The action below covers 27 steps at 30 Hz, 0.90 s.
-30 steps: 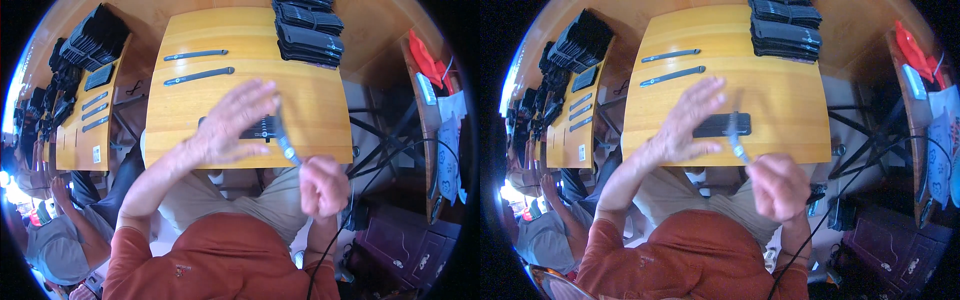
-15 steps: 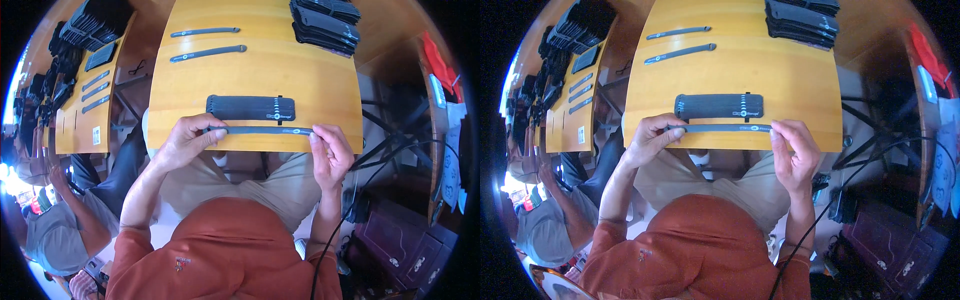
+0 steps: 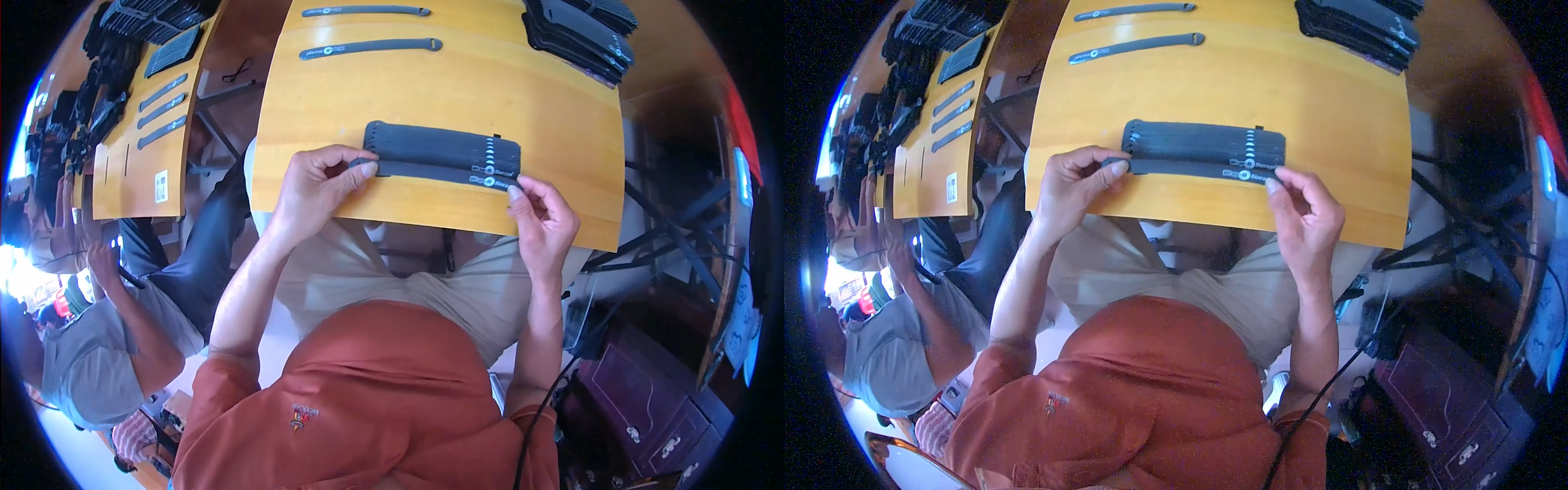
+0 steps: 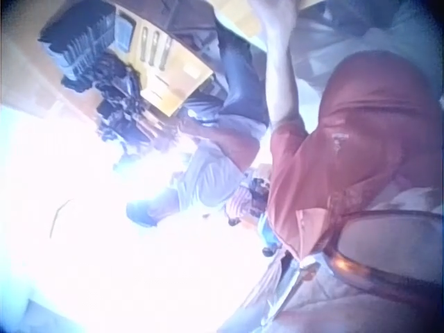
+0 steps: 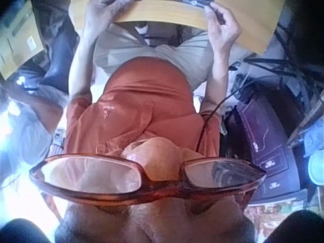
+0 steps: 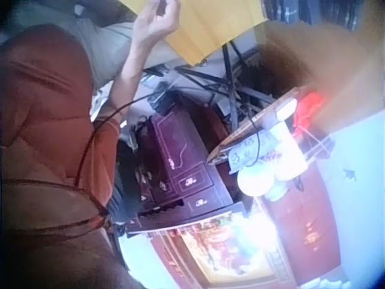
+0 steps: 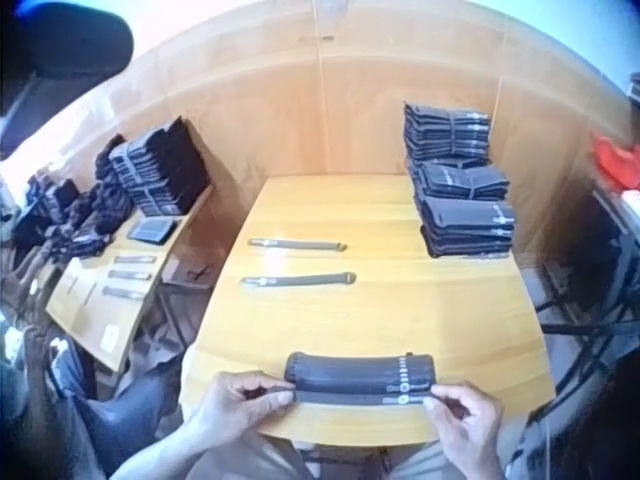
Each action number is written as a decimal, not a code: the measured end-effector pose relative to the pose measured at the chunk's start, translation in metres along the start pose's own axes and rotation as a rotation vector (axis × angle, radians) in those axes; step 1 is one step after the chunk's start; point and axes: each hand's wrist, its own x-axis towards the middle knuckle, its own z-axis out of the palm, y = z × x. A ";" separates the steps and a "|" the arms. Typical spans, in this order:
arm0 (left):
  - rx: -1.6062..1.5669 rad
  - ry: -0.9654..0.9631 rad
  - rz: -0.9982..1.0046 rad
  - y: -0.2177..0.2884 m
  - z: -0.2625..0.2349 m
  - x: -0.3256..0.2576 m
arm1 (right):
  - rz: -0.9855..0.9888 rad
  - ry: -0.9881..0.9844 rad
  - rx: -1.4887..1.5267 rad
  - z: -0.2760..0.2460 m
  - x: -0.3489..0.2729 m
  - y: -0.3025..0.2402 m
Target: Aligning and stacking black textile or plastic straps onto a template board with guide pins.
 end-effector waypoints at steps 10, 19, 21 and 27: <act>0.006 -0.017 -0.016 0.002 -0.004 0.011 | 0.043 0.008 -0.044 0.002 0.013 0.002; -0.033 0.031 -0.020 -0.005 -0.004 0.010 | -0.008 -0.007 -0.136 0.003 0.018 0.002; -0.046 0.035 -0.021 -0.006 -0.003 0.011 | -0.017 -0.015 -0.153 0.003 0.018 0.002; 0.054 0.064 -0.066 -0.003 -0.001 0.009 | -0.091 -0.041 -0.237 0.001 0.019 -0.003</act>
